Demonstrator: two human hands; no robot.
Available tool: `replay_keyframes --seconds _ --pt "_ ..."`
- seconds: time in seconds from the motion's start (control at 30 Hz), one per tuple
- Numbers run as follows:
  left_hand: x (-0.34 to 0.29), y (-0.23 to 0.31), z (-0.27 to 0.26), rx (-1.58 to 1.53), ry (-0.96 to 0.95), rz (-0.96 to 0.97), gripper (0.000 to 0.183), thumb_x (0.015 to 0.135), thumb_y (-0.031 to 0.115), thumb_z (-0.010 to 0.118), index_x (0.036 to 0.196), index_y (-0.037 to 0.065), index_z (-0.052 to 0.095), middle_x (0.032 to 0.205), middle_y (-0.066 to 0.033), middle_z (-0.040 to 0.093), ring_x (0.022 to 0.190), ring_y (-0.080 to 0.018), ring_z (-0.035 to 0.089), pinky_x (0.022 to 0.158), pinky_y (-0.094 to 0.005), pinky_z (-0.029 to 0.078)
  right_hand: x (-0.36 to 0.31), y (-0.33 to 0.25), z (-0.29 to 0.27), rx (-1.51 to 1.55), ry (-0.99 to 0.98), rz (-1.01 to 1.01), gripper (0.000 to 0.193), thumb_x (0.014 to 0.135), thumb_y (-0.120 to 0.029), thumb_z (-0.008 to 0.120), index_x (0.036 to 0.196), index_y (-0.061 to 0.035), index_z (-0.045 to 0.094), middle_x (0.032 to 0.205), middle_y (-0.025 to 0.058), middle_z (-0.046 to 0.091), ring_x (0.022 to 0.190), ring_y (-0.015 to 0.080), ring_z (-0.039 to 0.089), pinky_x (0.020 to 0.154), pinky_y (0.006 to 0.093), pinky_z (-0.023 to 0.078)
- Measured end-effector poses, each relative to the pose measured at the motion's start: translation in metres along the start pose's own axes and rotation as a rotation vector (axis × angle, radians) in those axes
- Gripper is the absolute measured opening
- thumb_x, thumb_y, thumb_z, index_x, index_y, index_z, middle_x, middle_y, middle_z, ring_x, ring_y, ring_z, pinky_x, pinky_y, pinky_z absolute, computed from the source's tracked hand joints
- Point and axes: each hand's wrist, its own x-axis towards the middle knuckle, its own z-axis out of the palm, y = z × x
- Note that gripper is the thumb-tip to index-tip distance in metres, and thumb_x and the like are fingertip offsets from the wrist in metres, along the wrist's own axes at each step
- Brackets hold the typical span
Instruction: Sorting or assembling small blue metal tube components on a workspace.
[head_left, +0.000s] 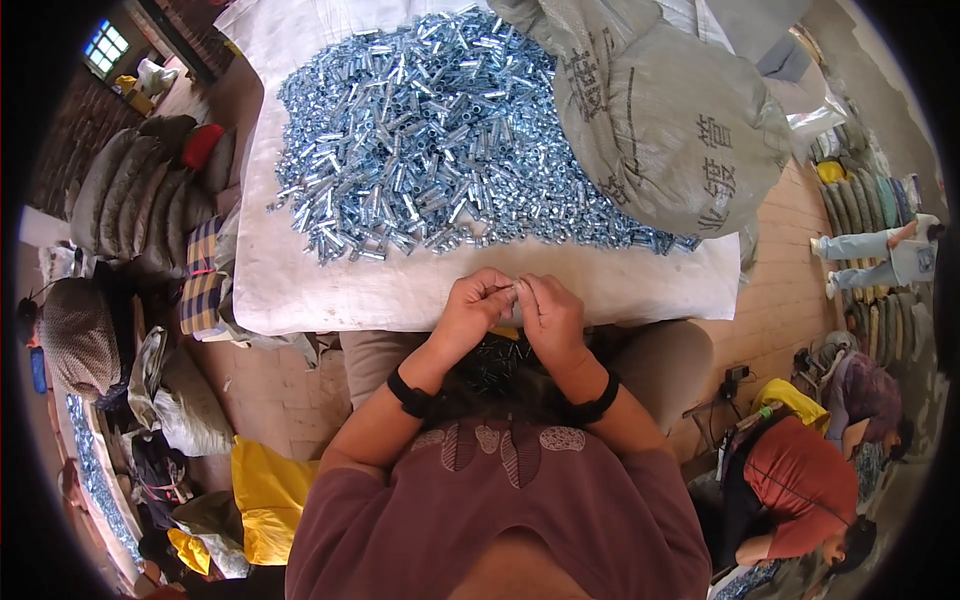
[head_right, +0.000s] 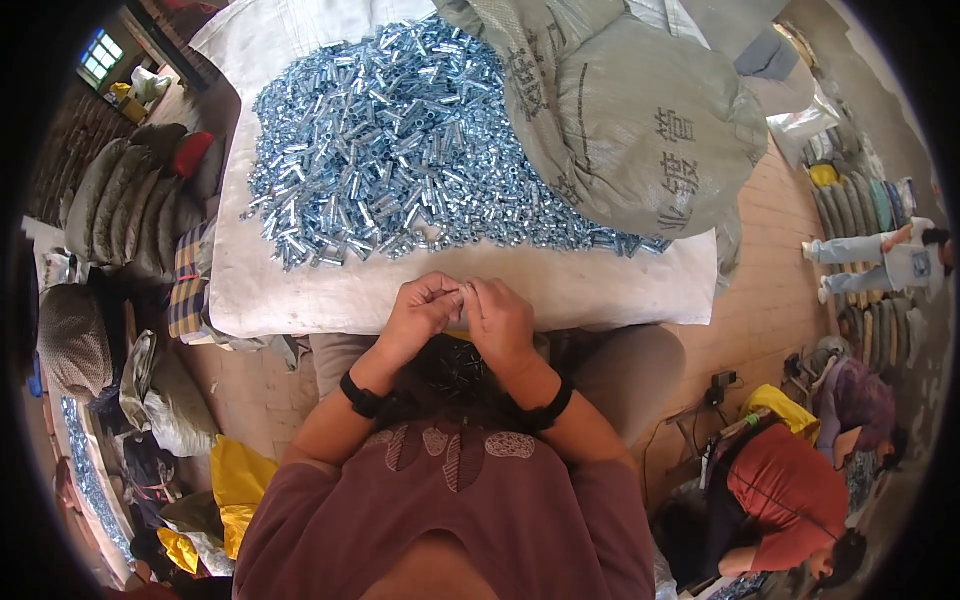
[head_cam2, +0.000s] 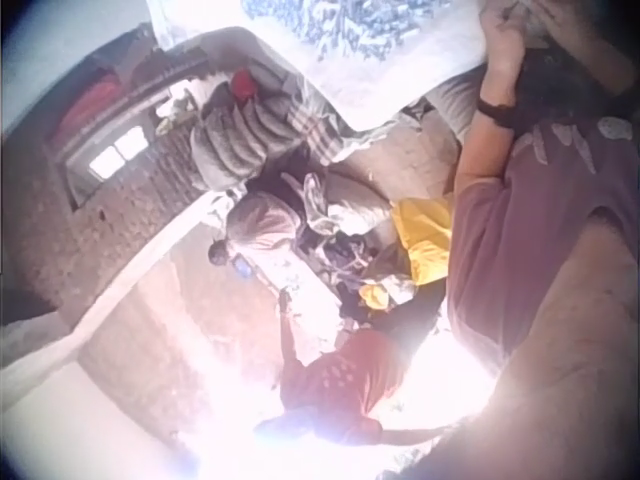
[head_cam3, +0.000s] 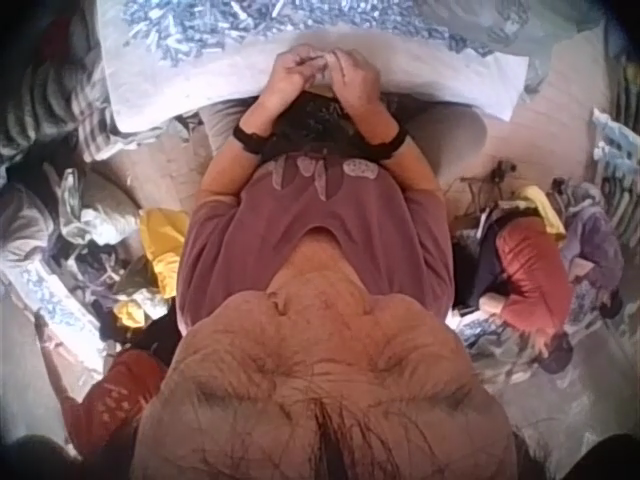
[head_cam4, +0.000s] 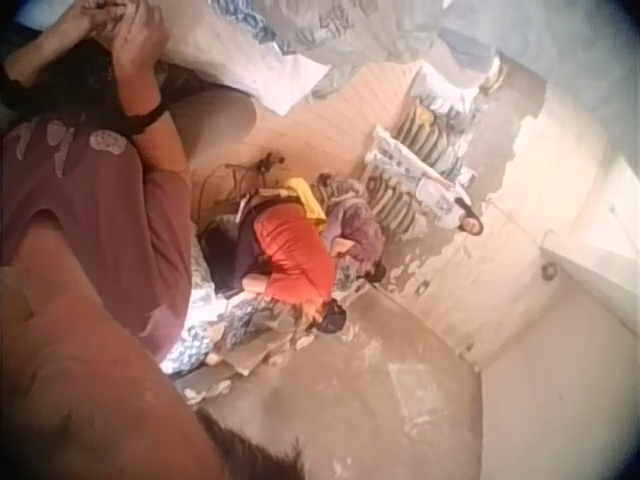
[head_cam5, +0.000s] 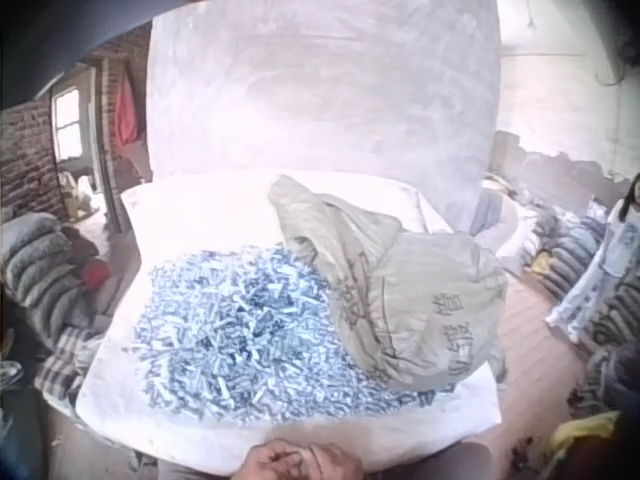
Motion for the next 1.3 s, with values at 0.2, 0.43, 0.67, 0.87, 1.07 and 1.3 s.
replay_keyframes --seconds 0.2,0.43,0.67,0.87,1.07,1.3 --pt "0.007 0.02 -0.016 0.659 -0.193 0.372 0.016 0.089 0.017 0.06 0.093 0.001 0.06 0.067 -0.0081 0.058 0.058 -0.0127 0.054 0.052 -0.0275 0.043 0.021 0.032 -0.013 -0.304 0.005 0.077 0.018 0.085 -0.023 0.062 0.09 -0.0053 0.064 0.076 0.0118 0.061 0.067 0.0304 0.06 0.059 0.039 0.048" --pt "0.068 0.052 -0.038 1.652 0.23 0.609 0.008 0.075 0.001 0.051 0.08 0.003 0.057 0.085 -0.0167 0.058 0.065 -0.0298 0.064 0.056 -0.036 0.052 0.042 0.044 0.002 -0.601 0.053 0.044 0.022 0.08 -0.028 0.068 0.088 -0.0082 0.062 0.079 0.0089 0.062 0.069 0.0285 0.061 0.06 0.0377 0.049" --pt "0.073 0.054 -0.042 1.476 0.27 0.665 0.011 0.075 0.004 0.06 0.086 0.002 0.058 0.087 -0.0165 0.058 0.065 -0.0312 0.063 0.057 -0.0367 0.051 0.039 0.052 0.0 -0.609 0.035 -0.03 0.015 0.079 -0.02 0.066 0.085 -0.0077 0.06 0.077 0.01 0.06 0.067 0.0286 0.061 0.059 0.038 0.049" --pt "0.054 0.036 -0.035 0.72 0.303 0.418 0.013 0.077 0.001 0.061 0.09 0.003 0.057 0.08 -0.0161 0.061 0.065 -0.0304 0.06 0.059 -0.0349 0.048 0.04 0.056 -0.007 -0.399 0.073 0.056 0.012 0.078 -0.014 0.064 0.085 -0.0053 0.06 0.077 0.0113 0.062 0.067 0.0272 0.062 0.058 0.036 0.05" --pt "0.025 0.022 -0.02 1.095 0.261 0.507 0.019 0.076 -0.001 0.061 0.094 0.003 0.056 0.081 -0.0167 0.062 0.071 -0.0321 0.062 0.063 -0.037 0.048 0.038 0.052 -0.009 0.083 0.027 0.269 0.018 0.078 -0.01 0.067 0.093 -0.0003 0.063 0.079 0.0112 0.065 0.063 0.0181 0.061 0.059 0.0301 0.049" --pt "0.02 0.013 -0.024 0.78 0.286 0.486 0.015 0.081 0.001 0.06 0.096 0.001 0.058 0.077 -0.0101 0.064 0.061 -0.0209 0.059 0.054 -0.0305 0.046 0.027 0.019 -0.013 0.698 -0.042 0.507 0.02 0.088 -0.011 0.06 0.103 0.0014 0.065 0.076 0.0039 0.062 0.063 0.0073 0.056 0.052 0.0217 0.045"
